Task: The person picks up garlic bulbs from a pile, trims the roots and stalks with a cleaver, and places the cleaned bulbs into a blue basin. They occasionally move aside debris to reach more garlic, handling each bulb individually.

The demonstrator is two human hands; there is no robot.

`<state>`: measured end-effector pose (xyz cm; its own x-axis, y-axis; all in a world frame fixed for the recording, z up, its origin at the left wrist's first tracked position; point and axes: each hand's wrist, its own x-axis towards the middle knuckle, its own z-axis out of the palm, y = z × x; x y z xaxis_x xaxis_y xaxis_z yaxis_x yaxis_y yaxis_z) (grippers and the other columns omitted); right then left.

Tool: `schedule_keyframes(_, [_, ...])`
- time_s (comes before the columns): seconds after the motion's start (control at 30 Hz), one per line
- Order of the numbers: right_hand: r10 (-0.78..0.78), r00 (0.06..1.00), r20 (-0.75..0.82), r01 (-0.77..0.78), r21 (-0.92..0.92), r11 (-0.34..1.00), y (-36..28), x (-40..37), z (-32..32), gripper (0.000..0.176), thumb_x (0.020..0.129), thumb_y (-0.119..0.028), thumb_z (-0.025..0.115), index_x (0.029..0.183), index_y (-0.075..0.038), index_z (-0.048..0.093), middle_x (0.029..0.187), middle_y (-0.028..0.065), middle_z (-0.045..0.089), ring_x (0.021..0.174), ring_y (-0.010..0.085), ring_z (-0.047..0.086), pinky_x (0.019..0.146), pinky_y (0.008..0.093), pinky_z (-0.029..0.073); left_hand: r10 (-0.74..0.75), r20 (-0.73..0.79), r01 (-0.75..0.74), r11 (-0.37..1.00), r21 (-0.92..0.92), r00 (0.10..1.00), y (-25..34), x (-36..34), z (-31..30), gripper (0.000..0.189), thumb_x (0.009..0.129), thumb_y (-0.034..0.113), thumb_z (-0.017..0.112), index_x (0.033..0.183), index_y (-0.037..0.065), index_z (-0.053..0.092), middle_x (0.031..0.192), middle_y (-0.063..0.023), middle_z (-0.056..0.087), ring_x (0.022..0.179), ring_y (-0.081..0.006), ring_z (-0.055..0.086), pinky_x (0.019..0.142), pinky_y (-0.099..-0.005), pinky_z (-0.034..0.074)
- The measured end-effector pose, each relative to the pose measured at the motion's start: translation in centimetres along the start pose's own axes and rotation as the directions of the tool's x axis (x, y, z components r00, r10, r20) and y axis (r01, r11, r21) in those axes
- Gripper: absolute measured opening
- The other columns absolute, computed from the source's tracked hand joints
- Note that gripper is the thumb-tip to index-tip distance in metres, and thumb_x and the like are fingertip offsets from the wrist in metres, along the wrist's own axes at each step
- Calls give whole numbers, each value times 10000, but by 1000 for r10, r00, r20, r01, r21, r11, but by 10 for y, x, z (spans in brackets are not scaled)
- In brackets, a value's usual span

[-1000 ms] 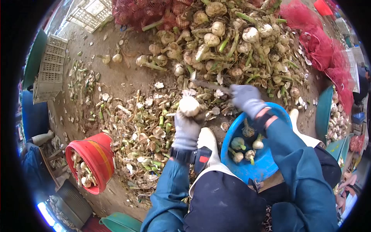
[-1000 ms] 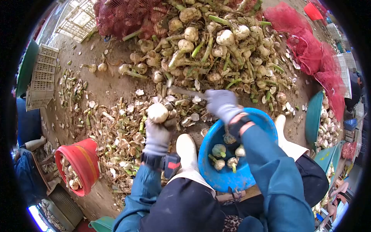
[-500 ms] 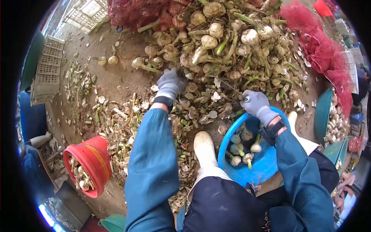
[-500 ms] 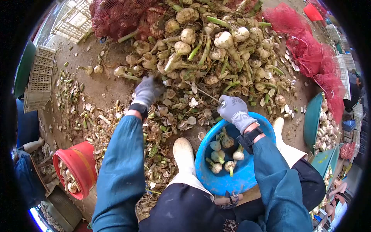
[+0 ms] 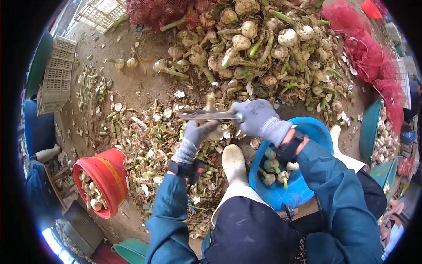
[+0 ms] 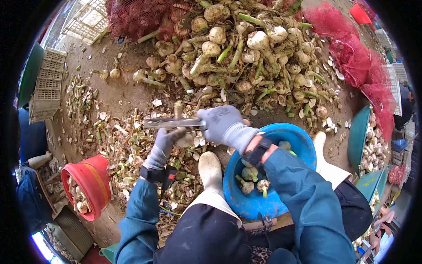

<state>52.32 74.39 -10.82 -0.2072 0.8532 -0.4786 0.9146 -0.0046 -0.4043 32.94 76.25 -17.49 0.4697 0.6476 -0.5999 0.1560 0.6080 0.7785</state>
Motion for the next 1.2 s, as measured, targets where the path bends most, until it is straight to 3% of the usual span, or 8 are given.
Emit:
schedule_keyframes(0.43, [193, 978, -83, -200, -86, 976, 47, -24, 28, 161, 677, -226, 562, 815, -144, 549, 716, 81, 589, 714, 267, 582, 625, 367, 456, -337, -18, 41, 166, -985, 941, -45, 27, 27, 220, 765, 292, 504, 902, 121, 527, 820, -60, 572, 641, -183, 538, 554, -285, 475])
schedule_keyframes(0.53, [15, 998, -58, -19, -76, 997, 16, -16, 33, 187, 662, -213, 578, 829, -139, 535, 733, 80, 585, 721, 253, 583, 615, 358, 457, 177, -11, -176, 963, -206, 984, -87, 30, 25, 342, 785, 374, 440, 1049, 159, 469, 980, -68, 530, 844, -187, 504, 741, -343, 394])
schedule_keyframes(0.6, [-59, 998, 16, 60, -119, 991, -1, -11, 29, 223, 663, -231, 582, 855, -143, 511, 778, 63, 587, 754, 243, 584, 617, 354, 457, 80, 75, -99, 359, 928, 994, -74, 21, 29, 500, 825, 518, 318, 1211, 201, 348, 1193, -61, 431, 1117, -191, 393, 976, -456, 224])
schedule_keyframes(0.9, [16, 999, 52, -7, -164, 986, 8, 0, 34, 256, 668, -293, 580, 863, -147, 500, 812, 52, 584, 775, 242, 583, 630, 365, 457, 439, -118, -407, 885, 226, 891, -96, 21, 40, 428, 819, 402, 408, 1148, 129, 415, 1144, -92, 475, 1075, -238, 432, 906, -393, 352])
schedule_keyframes(0.97, [58, 987, 147, -37, -145, 989, 8, -2, 24, 286, 687, -214, 534, 959, -143, 478, 902, 68, 579, 859, 224, 572, 699, 353, 456, 344, 93, -109, 26, 994, 934, -43, 4, 51, 415, 816, 378, 408, 1163, 151, 428, 1155, -66, 480, 1075, -221, 440, 931, -405, 322])
schedule_keyframes(1.07, [28, 998, 52, -18, -195, 981, 22, -8, 26, 286, 692, -219, 532, 963, -140, 490, 886, 58, 584, 846, 226, 577, 688, 361, 462, 465, -114, -363, 801, 477, 878, -50, 10, 59, 300, 809, 320, 428, 1015, 116, 506, 946, -85, 561, 887, -190, 544, 794, -366, 417])
schedule_keyframes(1.13, [262, 965, -2, -258, -175, 950, 46, -11, 22, 222, 693, -214, 530, 901, -137, 525, 827, 75, 597, 800, 242, 586, 677, 377, 460, 226, -41, -213, 824, -526, 973, -46, 2, 53, 187, 786, 204, 472, 903, 68, 523, 821, -83, 568, 784, -183, 553, 696, -297, 455])
schedule_keyframes(1.2, [475, 868, -146, -489, -77, 869, 85, -29, 15, 151, 701, -212, 522, 831, -140, 551, 762, 93, 603, 749, 265, 588, 659, 388, 455, 399, 128, -325, 863, -387, 908, 1, -23, 44, 205, 787, 163, 484, 935, 25, 517, 787, -77, 567, 753, -190, 554, 683, -271, 462])
